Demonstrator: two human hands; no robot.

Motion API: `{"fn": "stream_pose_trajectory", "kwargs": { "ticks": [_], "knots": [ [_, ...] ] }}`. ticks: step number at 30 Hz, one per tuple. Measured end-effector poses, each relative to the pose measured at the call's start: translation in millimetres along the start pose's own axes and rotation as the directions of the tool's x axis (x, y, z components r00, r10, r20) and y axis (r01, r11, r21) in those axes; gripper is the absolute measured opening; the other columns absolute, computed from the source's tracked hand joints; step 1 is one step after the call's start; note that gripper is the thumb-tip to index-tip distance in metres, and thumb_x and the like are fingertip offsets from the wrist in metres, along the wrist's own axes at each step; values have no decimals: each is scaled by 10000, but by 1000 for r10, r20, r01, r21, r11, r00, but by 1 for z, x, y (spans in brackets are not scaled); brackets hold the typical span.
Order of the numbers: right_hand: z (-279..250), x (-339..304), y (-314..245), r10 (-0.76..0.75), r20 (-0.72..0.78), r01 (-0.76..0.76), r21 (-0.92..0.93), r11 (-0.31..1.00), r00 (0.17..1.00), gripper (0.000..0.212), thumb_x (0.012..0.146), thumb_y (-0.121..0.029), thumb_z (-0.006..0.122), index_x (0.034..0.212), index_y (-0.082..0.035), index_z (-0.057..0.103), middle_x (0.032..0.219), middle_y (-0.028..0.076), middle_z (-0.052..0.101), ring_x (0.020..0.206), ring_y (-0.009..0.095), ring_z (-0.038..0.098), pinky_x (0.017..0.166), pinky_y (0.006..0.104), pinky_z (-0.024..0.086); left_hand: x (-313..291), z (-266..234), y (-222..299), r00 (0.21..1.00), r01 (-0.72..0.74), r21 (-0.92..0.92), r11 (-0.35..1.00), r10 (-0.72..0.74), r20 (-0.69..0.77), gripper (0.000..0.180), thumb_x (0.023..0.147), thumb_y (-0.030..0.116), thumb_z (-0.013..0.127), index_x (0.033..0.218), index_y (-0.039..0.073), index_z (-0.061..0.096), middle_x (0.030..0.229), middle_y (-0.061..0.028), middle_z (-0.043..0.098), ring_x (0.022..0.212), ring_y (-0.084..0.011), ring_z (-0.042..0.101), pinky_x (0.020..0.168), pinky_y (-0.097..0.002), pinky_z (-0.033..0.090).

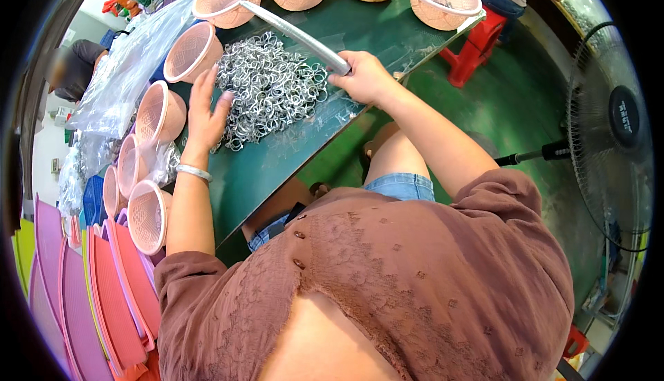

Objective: The person picks up metal rings from the table, slides them onto a tapered metal measuring rod to check their size, and sorts them into small pink plastic bowls.

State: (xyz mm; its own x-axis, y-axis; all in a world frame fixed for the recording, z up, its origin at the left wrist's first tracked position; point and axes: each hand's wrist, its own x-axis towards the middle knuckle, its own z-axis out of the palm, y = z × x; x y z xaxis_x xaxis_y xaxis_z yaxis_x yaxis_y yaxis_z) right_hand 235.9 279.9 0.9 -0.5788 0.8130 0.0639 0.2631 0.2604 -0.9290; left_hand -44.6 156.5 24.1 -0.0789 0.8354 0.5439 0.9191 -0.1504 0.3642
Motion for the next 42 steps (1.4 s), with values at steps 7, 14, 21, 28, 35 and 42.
{"fn": "stream_pose_trajectory", "kwargs": {
  "ticks": [7,14,21,28,35,42],
  "knots": [
    [19,19,-22,53,51,-52,-22,998,997,277,739,-115,674,976,6,596,733,68,601,661,125,532,609,275,447,-8,-1,27,971,23,-89,996,-1,239,394,724,265,630,1083,106,589,1257,-179,429,1097,-363,445,960,-426,314],
    [37,40,-39,-135,192,175,-207,963,972,403,668,-222,740,994,-25,606,808,132,645,752,231,625,689,326,481,-35,-17,32,981,61,-70,996,-47,186,338,663,174,627,985,72,609,1263,-172,429,1115,-351,442,983,-487,260],
    [39,56,-32,-105,122,145,-385,912,987,310,712,-224,683,977,-73,626,821,139,648,784,292,622,699,365,482,-51,-35,33,963,113,57,992,-123,241,278,662,169,632,924,78,612,1234,-158,469,1145,-320,438,1013,-530,209],
    [22,85,-44,-131,211,218,-466,858,969,283,716,-232,681,939,-67,623,791,144,636,756,304,615,683,377,478,-24,-25,26,998,51,-112,992,-49,29,250,757,170,587,985,67,593,1163,-149,525,1098,-318,477,973,-489,288],
    [57,121,-60,-540,348,641,-359,679,766,299,695,-172,658,959,-46,596,1009,151,578,923,328,558,795,378,456,13,10,17,941,17,255,967,-102,322,505,746,437,594,1164,156,558,1328,-158,377,1259,-322,305,996,-540,225],
    [75,125,-47,-473,613,753,-349,557,633,233,682,-224,655,865,-86,613,964,126,573,924,332,538,821,408,435,-18,-12,11,898,147,284,947,-248,364,540,739,391,595,1204,131,511,1299,-167,407,1240,-338,334,999,-501,246]
  ]
}}
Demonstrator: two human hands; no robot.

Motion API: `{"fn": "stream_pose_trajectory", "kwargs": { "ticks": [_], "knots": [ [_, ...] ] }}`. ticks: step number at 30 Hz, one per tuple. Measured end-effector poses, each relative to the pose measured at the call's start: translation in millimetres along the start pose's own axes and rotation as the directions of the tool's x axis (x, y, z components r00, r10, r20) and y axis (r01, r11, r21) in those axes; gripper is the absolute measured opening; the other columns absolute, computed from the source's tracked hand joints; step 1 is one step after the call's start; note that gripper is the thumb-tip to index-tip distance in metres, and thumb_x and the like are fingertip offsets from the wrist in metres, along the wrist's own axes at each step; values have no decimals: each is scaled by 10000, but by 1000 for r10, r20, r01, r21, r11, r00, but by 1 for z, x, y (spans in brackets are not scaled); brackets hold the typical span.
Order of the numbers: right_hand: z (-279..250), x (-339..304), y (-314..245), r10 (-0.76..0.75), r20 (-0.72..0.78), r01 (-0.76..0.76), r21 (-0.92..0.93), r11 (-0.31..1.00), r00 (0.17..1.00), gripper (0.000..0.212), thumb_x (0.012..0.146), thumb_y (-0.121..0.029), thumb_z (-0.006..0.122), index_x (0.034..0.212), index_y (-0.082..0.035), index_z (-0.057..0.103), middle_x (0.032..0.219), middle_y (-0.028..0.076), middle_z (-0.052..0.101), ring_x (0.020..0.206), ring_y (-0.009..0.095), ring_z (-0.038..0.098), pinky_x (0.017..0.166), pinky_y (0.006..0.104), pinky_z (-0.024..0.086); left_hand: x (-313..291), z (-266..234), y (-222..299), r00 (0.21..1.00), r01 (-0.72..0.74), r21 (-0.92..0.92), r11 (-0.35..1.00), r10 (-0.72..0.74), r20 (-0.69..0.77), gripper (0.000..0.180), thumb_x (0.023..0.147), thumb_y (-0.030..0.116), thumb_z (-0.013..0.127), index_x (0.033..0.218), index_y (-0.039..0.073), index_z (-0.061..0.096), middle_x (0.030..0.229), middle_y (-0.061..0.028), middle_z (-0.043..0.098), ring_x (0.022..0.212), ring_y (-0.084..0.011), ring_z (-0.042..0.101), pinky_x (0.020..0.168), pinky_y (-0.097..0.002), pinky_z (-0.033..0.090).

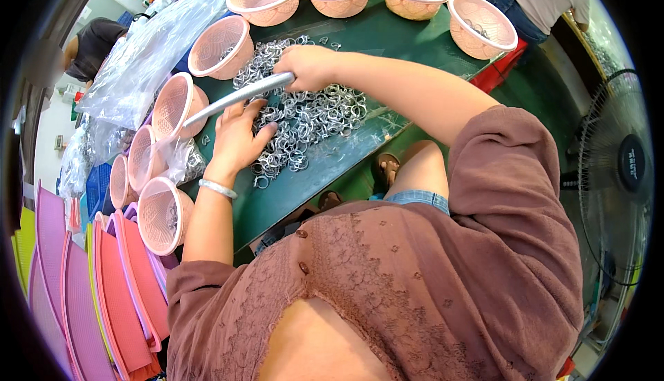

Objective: The person picks up metal rings from the table, slides them onto a tapered metal measuring rod to check their size, and sorts them into small pink plastic bowls.

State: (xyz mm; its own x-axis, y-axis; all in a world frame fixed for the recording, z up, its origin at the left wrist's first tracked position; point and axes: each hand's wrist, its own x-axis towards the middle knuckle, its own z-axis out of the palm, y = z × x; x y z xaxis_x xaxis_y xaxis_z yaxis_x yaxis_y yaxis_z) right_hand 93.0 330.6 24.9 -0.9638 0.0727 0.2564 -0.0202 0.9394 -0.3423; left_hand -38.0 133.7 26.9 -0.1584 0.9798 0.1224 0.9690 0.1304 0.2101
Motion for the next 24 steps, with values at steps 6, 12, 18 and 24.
{"fn": "stream_pose_trajectory", "kwargs": {
  "ticks": [6,12,18,24],
  "knots": [
    [-22,-26,20,141,11,-141,18,990,990,157,702,-168,655,748,-50,563,795,118,578,960,311,519,826,402,422,-29,-12,2,997,62,23,998,-61,-55,618,745,414,599,1266,114,455,1294,-194,404,1216,-346,358,988,-501,258],
    [-29,-48,39,204,-150,-203,17,979,968,217,699,-212,677,804,-45,589,793,127,590,766,312,570,677,391,443,-50,-6,-1,991,80,-43,996,-84,-101,648,756,423,609,1277,80,434,1303,-214,380,1207,-365,359,984,-508,255],
    [-15,-38,13,237,-1,-233,163,959,972,219,713,-230,673,840,-69,596,813,124,593,780,301,577,685,386,446,-31,3,12,1000,-8,-25,1000,8,-4,659,768,477,571,1298,113,426,1394,-159,302,1281,-406,239,1031,-556,145],
    [-15,6,11,62,-68,-59,41,997,996,241,685,-237,677,863,-85,620,914,126,608,868,309,569,748,400,446,-15,-3,22,975,-177,-54,983,183,123,574,821,418,522,1320,159,403,1394,-126,323,1307,-401,192,1034,-568,116]
  ]
}}
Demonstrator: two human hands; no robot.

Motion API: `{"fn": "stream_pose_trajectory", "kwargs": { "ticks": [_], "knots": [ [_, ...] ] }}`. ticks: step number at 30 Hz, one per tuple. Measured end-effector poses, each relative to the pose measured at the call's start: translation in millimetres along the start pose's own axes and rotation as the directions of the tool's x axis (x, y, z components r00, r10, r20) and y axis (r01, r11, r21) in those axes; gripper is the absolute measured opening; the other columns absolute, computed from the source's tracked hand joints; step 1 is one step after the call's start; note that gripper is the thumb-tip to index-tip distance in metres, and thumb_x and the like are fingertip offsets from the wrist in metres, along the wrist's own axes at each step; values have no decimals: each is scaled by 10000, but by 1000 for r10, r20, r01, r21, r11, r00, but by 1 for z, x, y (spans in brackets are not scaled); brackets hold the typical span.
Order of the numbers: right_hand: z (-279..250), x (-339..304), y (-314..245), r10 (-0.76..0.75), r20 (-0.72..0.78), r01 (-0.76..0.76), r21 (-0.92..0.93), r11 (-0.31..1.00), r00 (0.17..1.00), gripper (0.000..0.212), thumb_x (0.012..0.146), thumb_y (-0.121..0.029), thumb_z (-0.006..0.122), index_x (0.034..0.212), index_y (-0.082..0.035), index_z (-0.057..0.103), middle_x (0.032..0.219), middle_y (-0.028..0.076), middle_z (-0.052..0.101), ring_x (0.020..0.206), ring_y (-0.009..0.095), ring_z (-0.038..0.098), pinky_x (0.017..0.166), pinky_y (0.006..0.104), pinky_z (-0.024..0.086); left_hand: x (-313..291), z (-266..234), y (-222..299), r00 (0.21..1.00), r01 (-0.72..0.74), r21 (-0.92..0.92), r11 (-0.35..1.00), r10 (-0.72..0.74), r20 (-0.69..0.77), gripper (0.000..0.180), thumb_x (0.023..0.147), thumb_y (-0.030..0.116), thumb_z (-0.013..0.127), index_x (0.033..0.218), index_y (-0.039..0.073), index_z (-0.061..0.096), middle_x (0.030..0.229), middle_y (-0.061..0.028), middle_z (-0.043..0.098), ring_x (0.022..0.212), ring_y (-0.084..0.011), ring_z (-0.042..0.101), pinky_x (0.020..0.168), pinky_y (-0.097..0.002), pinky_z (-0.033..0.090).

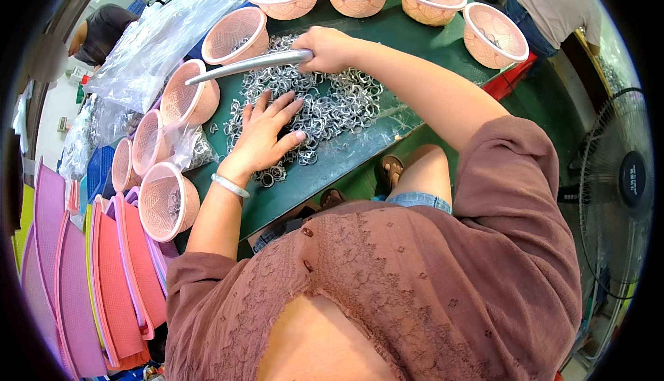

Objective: The person picks up metal rings from the table, slides them onto a tapered metal measuring rod to check their size, and sorts them into small pink plastic bowls.

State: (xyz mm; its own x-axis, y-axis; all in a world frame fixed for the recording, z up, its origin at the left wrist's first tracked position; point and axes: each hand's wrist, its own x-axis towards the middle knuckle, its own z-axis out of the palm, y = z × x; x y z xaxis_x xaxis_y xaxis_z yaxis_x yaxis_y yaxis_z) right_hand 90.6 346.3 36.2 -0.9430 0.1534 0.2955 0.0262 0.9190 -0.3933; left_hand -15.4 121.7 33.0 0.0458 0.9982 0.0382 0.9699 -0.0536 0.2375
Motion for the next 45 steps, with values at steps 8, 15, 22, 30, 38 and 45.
{"fn": "stream_pose_trajectory", "kwargs": {
  "ticks": [8,15,22,30,38,45],
  "knots": [
    [19,18,-7,-135,164,136,2,991,977,356,654,-165,672,995,-74,620,1182,77,531,1106,310,442,960,400,347,-20,-2,-2,962,267,80,960,-262,-74,689,803,429,550,1342,61,329,1387,-164,315,1304,-340,248,1035,-535,168],
    [-7,-21,-1,-139,221,161,-87,983,965,186,650,-100,644,830,-66,612,977,57,562,954,271,490,854,377,407,-50,2,-9,938,345,108,932,-341,-55,702,775,510,559,1332,122,379,1395,-188,287,1294,-406,219,1010,-599,131],
    [-25,-50,15,-33,16,33,-29,999,999,275,661,-122,678,925,-66,620,988,78,606,971,300,523,867,376,413,-40,14,-9,940,324,104,940,-308,-143,603,805,462,548,1317,174,410,1392,-211,277,1289,-419,219,1007,-605,122],
    [2,-79,-47,-72,176,54,106,993,982,353,693,-209,683,1038,-171,619,1135,28,565,1166,212,433,980,618,187,-28,22,17,994,-58,26,998,60,-90,485,795,394,582,1238,210,512,1362,-93,366,1280,-367,274,1010,-604,116],
    [6,-74,-12,46,8,-45,-136,990,999,319,712,-212,669,1023,-173,611,962,4,605,1031,207,518,977,505,258,-43,2,31,997,53,117,992,-58,42,632,740,400,638,1314,252,417,1407,-181,259,1310,-388,193,1024,-591,65],
    [11,-69,-13,156,-149,-167,-66,984,977,239,699,-201,677,931,-155,640,869,20,595,921,220,551,896,402,336,-45,9,17,953,302,241,922,-287,-96,926,667,622,602,1360,81,311,1420,-177,241,1321,-381,170,1015,-606,68]
  ]
}}
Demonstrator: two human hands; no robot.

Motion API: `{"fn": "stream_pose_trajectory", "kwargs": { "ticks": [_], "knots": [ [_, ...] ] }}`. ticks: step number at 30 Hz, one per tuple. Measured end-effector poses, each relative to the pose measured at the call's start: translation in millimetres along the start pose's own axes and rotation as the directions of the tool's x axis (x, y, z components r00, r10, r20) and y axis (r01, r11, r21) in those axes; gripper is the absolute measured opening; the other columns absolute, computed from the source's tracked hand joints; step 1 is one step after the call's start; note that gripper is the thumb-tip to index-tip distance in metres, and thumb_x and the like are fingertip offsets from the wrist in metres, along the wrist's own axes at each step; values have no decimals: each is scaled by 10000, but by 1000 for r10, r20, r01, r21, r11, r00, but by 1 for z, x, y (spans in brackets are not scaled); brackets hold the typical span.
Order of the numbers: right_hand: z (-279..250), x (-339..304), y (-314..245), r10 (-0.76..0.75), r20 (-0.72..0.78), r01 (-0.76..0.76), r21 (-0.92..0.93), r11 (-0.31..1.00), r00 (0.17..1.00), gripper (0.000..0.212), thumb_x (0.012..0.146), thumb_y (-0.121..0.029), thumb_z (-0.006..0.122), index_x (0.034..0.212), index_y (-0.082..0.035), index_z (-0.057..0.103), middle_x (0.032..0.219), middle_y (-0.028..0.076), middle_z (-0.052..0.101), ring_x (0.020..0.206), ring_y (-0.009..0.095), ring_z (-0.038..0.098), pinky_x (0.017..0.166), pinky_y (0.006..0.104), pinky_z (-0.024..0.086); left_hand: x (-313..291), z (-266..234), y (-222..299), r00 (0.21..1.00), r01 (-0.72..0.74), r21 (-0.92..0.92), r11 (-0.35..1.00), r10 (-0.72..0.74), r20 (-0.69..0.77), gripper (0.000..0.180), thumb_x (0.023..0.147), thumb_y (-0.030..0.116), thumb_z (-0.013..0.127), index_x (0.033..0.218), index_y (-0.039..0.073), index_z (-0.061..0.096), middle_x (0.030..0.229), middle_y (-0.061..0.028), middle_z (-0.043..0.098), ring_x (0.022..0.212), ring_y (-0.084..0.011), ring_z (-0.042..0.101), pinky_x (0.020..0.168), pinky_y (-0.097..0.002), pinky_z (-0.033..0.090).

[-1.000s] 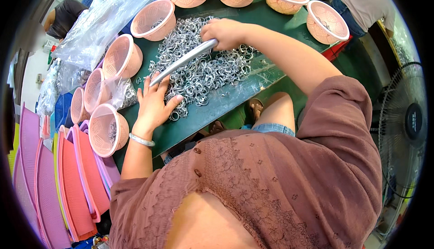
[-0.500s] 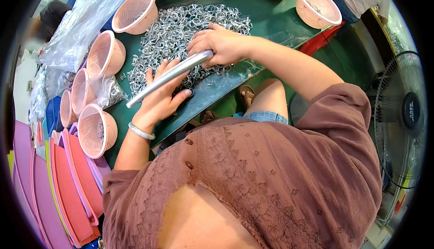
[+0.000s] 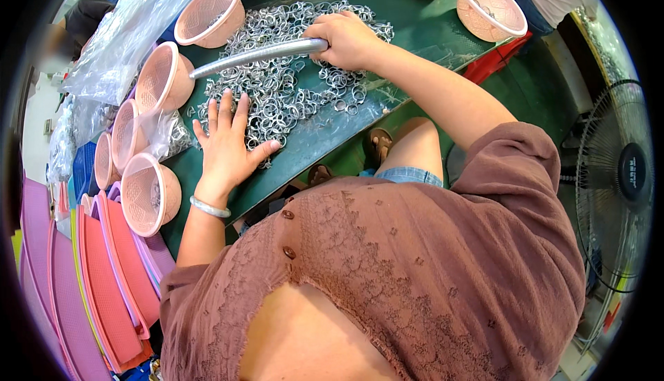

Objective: The person picks up metal rings from the table, slides them onto a tapered metal measuring rod to check their size, and sorts them into small pink plastic bowls.

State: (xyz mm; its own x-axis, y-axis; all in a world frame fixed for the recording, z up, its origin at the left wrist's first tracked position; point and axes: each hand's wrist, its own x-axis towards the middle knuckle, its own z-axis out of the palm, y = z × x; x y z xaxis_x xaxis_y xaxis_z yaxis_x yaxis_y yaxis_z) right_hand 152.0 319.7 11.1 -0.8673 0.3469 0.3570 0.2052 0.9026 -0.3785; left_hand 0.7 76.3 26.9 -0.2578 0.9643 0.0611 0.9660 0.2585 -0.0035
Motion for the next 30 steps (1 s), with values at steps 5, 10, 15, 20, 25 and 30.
{"fn": "stream_pose_trajectory", "kwargs": {
  "ticks": [5,10,15,20,25,30],
  "knots": [
    [-5,6,-11,120,67,-128,136,982,991,258,708,-194,686,953,-131,634,774,82,625,758,265,600,699,372,455,2,4,-6,999,47,-9,999,-47,-26,879,707,606,571,1333,32,345,1415,-189,252,1321,-381,177,1009,-620,70],
    [-16,-3,-18,208,5,-206,169,964,978,279,701,-177,693,971,-146,631,783,88,626,750,277,601,671,368,465,-5,6,-19,998,-2,-217,976,-10,-55,596,777,320,589,1313,127,410,1416,-166,257,1325,-366,181,1021,-600,64],
    [-29,-15,-39,267,-115,-223,296,929,957,266,716,-192,693,939,-72,611,746,90,591,688,228,569,632,326,446,10,10,-16,927,-269,-453,850,101,-362,318,755,72,575,1062,137,626,1221,-157,464,1197,-376,370,1009,-503,231],
    [-42,-38,-51,341,-2,-311,404,860,940,236,732,-200,689,873,-39,593,631,65,527,583,148,477,560,290,404,24,3,1,923,-343,-361,867,240,-300,296,737,116,624,1033,112,629,1163,-146,496,1163,-353,403,993,-461,260],
    [-45,-75,-53,424,72,-401,501,767,903,220,725,-171,693,835,-10,591,630,27,517,599,102,461,556,268,398,27,-2,11,925,-364,-419,832,269,-270,264,676,130,682,930,73,638,1077,-126,530,1082,-306,455,943,-412,308],
    [-47,-100,-67,501,124,-480,549,685,856,183,719,-114,696,814,-3,585,636,-6,497,607,79,438,546,245,381,28,9,13,935,-334,-455,825,230,-270,199,660,96,682,851,67,638,1017,-96,548,1030,-271,485,915,-391,327]
  ]
}}
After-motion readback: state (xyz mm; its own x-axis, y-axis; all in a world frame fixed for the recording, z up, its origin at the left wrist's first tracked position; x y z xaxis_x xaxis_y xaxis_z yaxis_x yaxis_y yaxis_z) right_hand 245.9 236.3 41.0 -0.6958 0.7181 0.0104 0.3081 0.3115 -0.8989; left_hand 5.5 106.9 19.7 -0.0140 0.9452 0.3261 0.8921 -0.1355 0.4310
